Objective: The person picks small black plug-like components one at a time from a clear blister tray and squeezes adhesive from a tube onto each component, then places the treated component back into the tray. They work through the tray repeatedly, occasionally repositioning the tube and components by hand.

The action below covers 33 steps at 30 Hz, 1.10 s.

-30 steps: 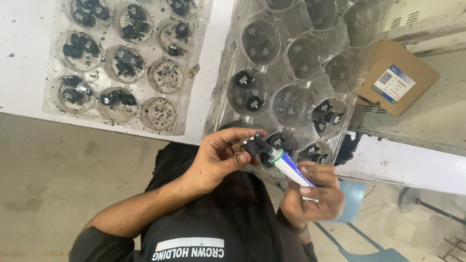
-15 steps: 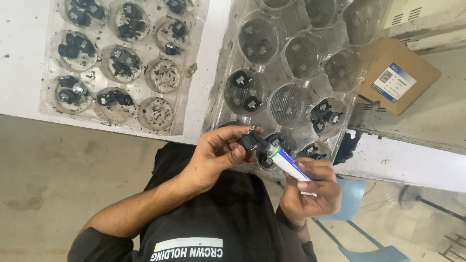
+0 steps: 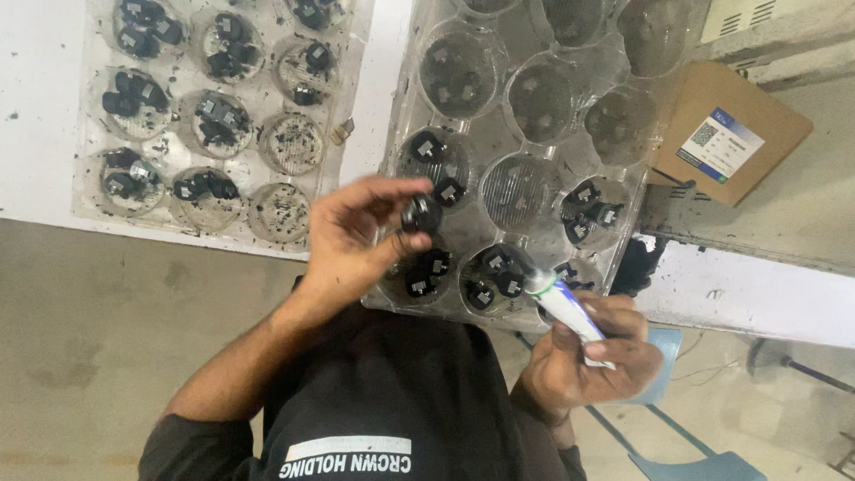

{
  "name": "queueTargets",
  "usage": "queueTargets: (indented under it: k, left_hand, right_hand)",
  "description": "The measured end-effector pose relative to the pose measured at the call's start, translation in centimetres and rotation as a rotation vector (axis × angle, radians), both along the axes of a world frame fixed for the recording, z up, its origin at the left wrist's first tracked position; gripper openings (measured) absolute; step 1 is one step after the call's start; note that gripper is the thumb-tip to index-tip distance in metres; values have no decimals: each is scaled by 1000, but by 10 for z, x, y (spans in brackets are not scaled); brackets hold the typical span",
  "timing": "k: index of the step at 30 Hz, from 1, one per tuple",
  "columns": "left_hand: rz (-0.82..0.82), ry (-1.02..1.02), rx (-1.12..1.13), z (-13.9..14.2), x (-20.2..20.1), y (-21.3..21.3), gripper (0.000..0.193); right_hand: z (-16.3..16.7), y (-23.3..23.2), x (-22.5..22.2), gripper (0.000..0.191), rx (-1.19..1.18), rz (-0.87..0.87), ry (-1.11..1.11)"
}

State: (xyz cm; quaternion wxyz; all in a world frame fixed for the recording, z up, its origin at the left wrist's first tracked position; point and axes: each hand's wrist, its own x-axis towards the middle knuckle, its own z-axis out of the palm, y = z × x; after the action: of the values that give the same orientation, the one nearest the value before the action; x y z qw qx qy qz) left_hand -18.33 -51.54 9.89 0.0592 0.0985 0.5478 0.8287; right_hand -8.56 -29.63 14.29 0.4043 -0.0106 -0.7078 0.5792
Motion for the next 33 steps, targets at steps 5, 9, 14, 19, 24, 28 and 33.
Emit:
queueTargets:
  k: [5, 9, 14, 19, 24, 28, 33]
  left_hand:
    - [117, 85, -518, 4, -34, -9, 40]
    - [279, 412, -1061, 9, -36, 4, 36]
    - [359, 412, -1226, 7, -37, 18, 35]
    - [368, 341, -1365, -1, -35, 26, 35]
    - [303, 270, -1453, -5, -35, 30, 35]
    - [262, 239, -1485, -6, -38, 32, 38]
    - [146, 184, -1490, 1, -41, 31, 38]
  right_hand:
    - [-4, 30, 5, 38, -29, -58, 25]
    - [-4, 42, 8, 37, -9, -59, -31]
    - [1, 46, 7, 39, -74, -8, -50]
    - [4, 44, 3, 38, -122, 14, -35]
    - [5, 41, 2, 37, -143, 30, -25]
    - [4, 37, 1, 37, -131, 52, -33]
    - [2, 34, 4, 36, -111, 59, -33]
